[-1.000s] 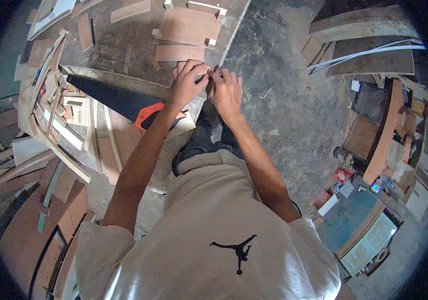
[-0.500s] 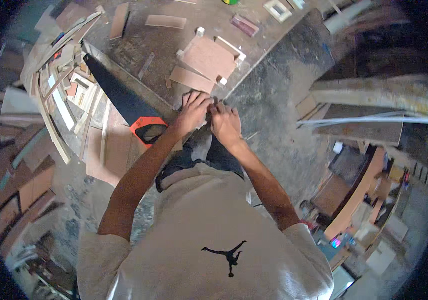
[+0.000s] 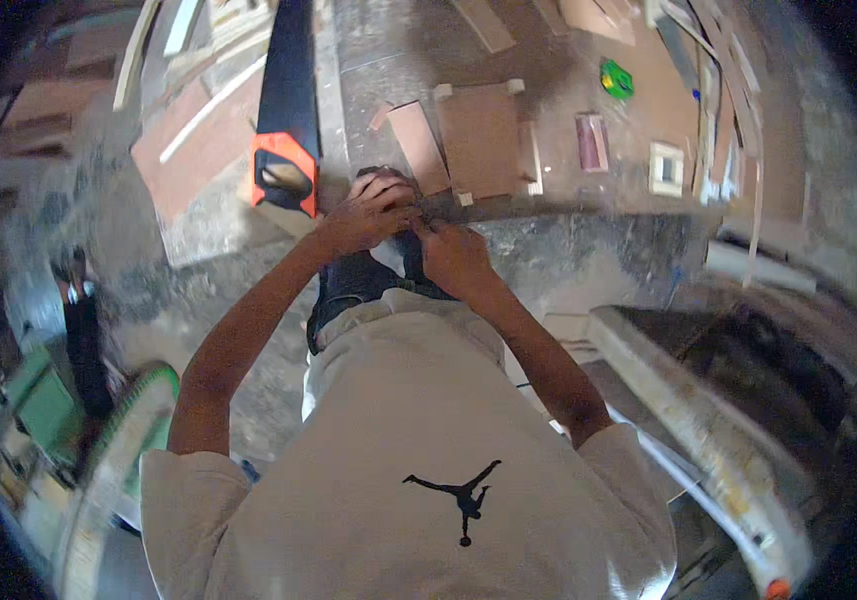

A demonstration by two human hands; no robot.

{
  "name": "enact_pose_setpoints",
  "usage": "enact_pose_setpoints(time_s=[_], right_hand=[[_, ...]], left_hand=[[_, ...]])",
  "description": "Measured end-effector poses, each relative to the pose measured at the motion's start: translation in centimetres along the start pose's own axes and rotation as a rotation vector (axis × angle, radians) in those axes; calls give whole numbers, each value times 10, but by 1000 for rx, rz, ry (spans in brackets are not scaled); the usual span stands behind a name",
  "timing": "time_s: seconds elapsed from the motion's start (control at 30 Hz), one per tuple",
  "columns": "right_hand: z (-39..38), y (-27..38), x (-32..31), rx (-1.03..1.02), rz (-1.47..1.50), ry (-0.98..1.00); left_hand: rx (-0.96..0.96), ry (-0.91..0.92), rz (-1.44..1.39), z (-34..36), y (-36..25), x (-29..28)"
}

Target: The recorder uses a pencil and hand saw to mark and cut wood pieces on a workshop bench.

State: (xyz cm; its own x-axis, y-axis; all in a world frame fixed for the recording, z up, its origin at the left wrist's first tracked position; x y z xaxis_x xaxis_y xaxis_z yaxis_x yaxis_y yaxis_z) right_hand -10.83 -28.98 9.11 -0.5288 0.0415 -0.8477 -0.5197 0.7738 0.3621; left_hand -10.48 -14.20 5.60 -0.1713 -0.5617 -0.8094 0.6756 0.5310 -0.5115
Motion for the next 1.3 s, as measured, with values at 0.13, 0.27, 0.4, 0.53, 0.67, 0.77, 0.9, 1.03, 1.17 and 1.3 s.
enact_pose_setpoints(time_s=[0.13,0.27,0.4,0.53,0.67,0.77,0.9,1.03,1.17,1.3], right_hand=[[5,6,6,-72,37,28],[0,20,-5,-183,27,-141],[5,16,-2,-143,32,-87],[6,15,-17,-44,149,21],[12,8,-25,-61,196,105],[21,7,-16,-118,194,211],[19,5,-20,-107,127,281],[29,-2,-18,-207,93,347],[57,-5,-26,-342,134,447],[133,-27,-150,-351,269,134]], left_hand=[[-314,-195,93,-14,-28,7],[-545,-392,153,-20,-47,11],[-631,-392,197,-10,-56,13],[-661,-370,253,-13,-68,20],[-718,-400,227,-5,-75,25],[-763,-487,261,-11,-78,33],[-774,-465,273,-8,-82,32],[-790,-500,208,-7,-81,34],[-907,-484,204,-3,-86,27],[-930,-517,233,15,-94,7]])
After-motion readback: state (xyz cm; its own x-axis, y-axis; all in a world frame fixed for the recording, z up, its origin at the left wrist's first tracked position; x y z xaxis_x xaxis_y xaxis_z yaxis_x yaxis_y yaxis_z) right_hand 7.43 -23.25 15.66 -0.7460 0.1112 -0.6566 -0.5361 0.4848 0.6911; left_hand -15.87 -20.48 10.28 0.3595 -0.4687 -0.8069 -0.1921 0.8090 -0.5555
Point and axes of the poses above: each hand's wrist, its own z-axis towards the middle knuckle, its own x-axis out of the palm, y = z × x, the point moved 6 cm from there along z, towards the middle knuckle
